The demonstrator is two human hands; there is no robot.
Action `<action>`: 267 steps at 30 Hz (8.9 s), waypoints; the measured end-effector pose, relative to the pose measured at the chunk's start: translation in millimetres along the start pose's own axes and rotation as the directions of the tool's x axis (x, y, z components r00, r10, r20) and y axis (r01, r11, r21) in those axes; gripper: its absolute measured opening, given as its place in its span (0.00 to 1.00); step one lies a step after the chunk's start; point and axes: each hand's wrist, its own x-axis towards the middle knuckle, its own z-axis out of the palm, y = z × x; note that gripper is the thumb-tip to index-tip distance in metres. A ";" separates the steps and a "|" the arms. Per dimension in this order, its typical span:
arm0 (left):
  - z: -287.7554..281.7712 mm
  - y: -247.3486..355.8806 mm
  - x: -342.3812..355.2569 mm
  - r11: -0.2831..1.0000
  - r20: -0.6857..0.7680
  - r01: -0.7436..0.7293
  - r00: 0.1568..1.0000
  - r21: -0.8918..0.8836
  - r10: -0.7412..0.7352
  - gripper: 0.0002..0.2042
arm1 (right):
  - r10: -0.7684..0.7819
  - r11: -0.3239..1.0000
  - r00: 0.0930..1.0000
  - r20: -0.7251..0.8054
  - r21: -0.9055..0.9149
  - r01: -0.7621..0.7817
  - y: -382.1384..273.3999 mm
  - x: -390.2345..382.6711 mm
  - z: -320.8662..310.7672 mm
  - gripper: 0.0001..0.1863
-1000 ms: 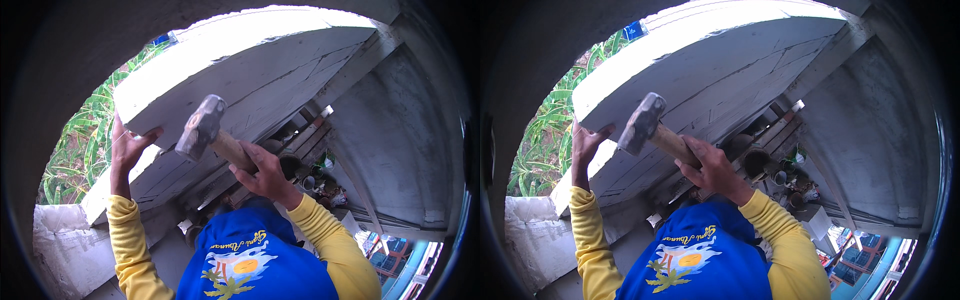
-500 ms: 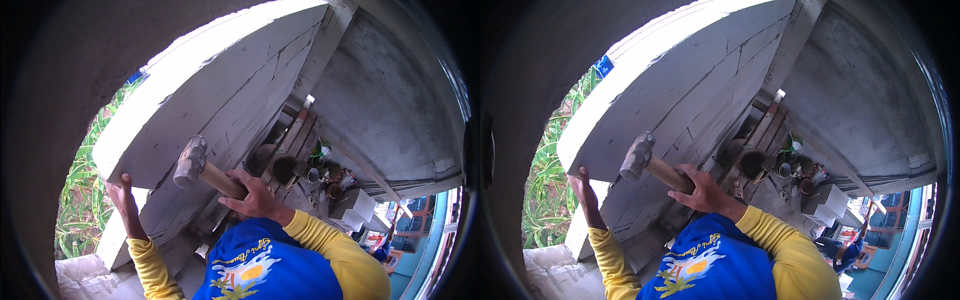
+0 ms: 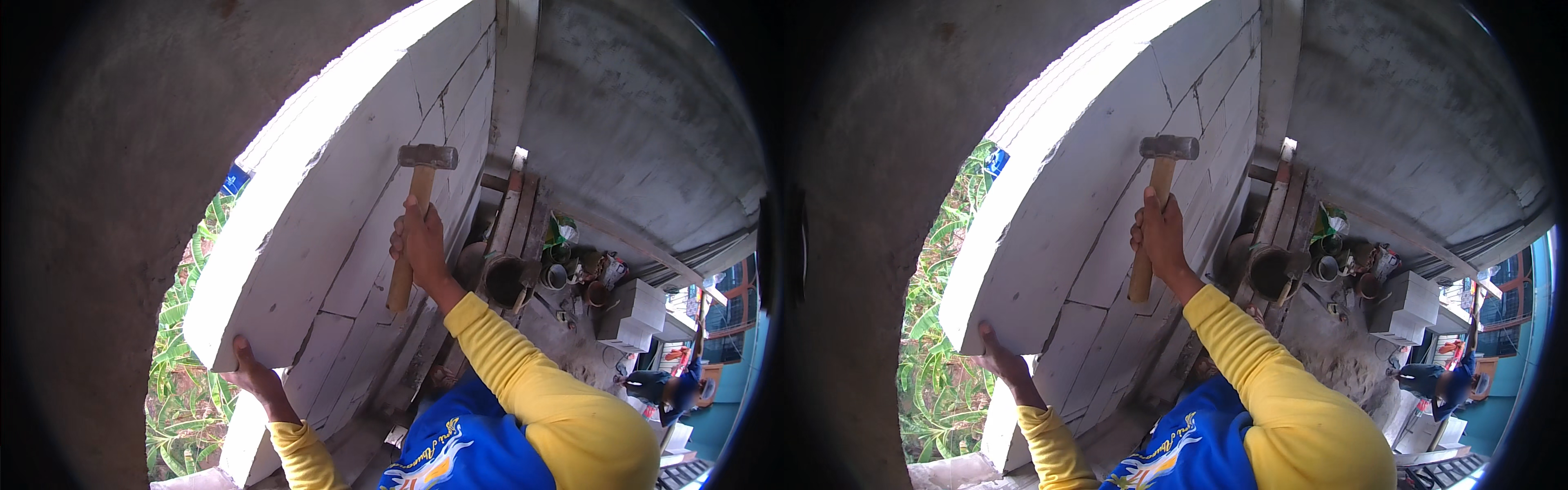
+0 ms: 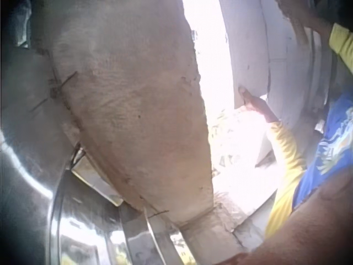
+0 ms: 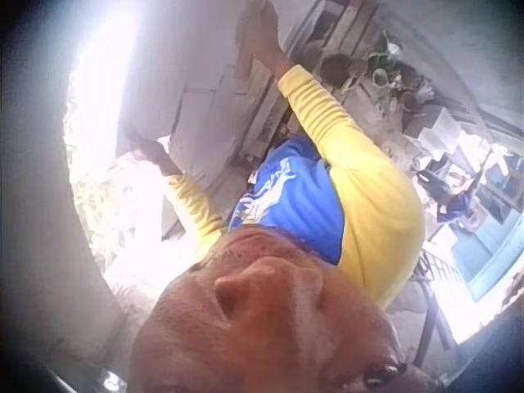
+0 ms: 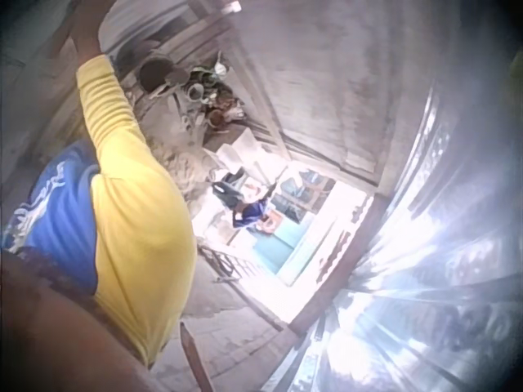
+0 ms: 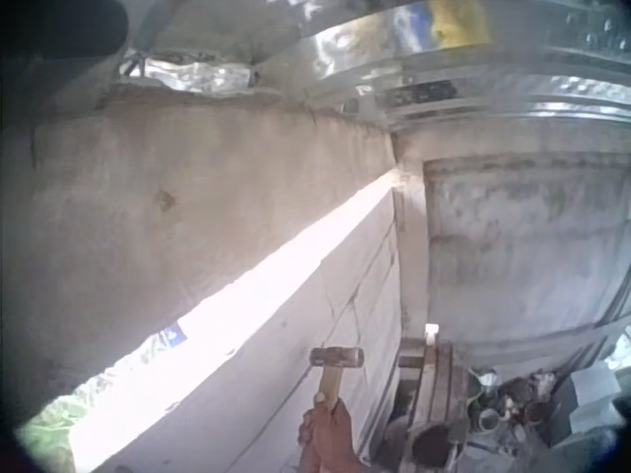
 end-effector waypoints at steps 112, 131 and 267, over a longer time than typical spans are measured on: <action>177.3 -250.2 -458.5 -0.192 -0.293 -0.387 -0.224 0.902 -0.929 0.59 | -0.058 -0.417 0.989 -0.137 -0.897 -0.148 268.5 349.7 -947.7 0.19; 75.8 -238.5 -398.7 -0.019 -0.046 -0.246 -0.107 0.969 -0.993 0.59 | -0.253 -0.101 0.768 -0.589 -0.773 -0.626 329.2 54.1 -727.0 0.30; -51.2 -151.1 -469.7 -0.116 0.038 0.833 -0.162 0.541 -0.986 0.35 | 0.182 -0.150 0.823 -0.539 -0.842 -0.519 135.9 34.9 -575.7 0.31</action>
